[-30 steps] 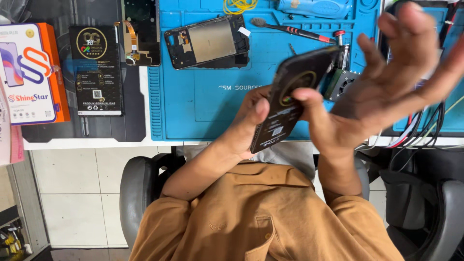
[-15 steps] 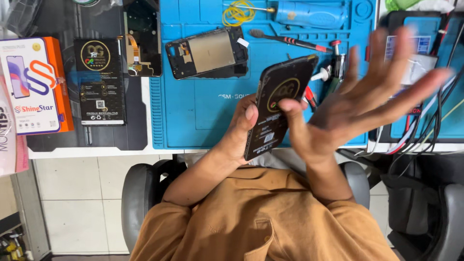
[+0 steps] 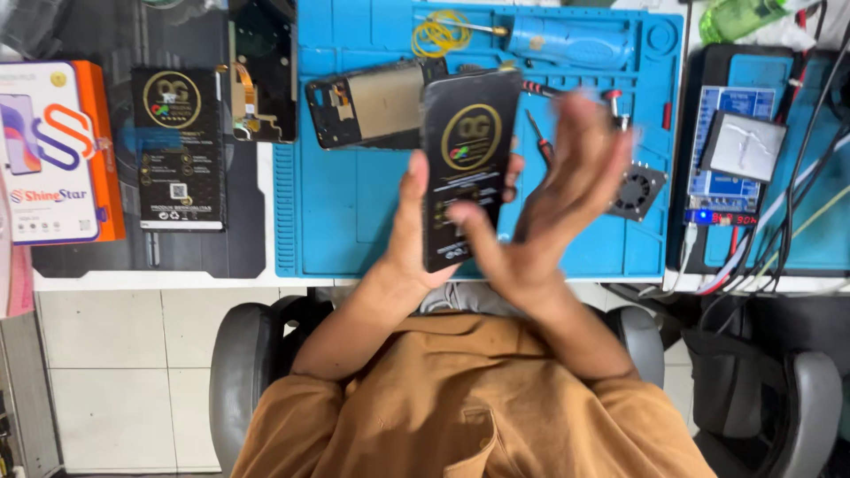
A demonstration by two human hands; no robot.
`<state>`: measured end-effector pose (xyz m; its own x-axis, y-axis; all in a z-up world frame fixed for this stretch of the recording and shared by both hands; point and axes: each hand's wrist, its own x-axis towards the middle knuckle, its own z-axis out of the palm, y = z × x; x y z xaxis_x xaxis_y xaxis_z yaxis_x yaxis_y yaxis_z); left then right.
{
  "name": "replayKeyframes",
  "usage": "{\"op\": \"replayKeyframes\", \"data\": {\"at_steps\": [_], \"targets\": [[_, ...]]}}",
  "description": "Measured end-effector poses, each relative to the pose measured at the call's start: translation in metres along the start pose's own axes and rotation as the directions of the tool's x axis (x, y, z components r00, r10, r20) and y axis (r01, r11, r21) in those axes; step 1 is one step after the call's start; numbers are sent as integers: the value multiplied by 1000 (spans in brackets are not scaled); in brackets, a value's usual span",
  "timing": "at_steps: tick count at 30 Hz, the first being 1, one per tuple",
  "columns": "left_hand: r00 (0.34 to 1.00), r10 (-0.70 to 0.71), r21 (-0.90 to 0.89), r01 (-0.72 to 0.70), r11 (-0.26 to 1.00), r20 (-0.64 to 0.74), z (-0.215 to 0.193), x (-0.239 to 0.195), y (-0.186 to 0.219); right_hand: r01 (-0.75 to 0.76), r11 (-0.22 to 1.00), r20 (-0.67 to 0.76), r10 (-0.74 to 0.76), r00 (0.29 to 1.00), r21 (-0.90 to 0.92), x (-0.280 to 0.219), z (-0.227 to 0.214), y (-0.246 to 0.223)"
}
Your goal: The person handles a disassembled smartphone and a new battery on a blue workbench. They use a small green handheld device to apply heat to the battery's surface, then press and rub the battery with their fingers. The person also uses a screwdriver to work on the battery and phone components.
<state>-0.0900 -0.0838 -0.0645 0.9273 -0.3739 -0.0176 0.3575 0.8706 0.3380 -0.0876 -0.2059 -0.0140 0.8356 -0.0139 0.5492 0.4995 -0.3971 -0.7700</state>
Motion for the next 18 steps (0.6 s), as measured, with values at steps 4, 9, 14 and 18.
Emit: {"op": "replayKeyframes", "data": {"at_steps": [4, 9, 14, 18], "targets": [[997, -67, -13, 67, 998, -37, 3, -6, 8, 44, 999, -31, -44, 999, 19, 5, -2, 9], [985, -143, 14, 145, 989, -91, 7, -8, 5, 42, 999, -92, -40, 995, 14, 11, -10, 23], [998, -51, -79, 53, 995, 25, -2, 5, 12, 44, 999, 25, -44, 999, 14, 1, 2, 15], [968, -214, -78, 205, 976, -133, 0, -3, 1, 66, 998, -30, -66, 997, -6, 6, -14, 18]]}}
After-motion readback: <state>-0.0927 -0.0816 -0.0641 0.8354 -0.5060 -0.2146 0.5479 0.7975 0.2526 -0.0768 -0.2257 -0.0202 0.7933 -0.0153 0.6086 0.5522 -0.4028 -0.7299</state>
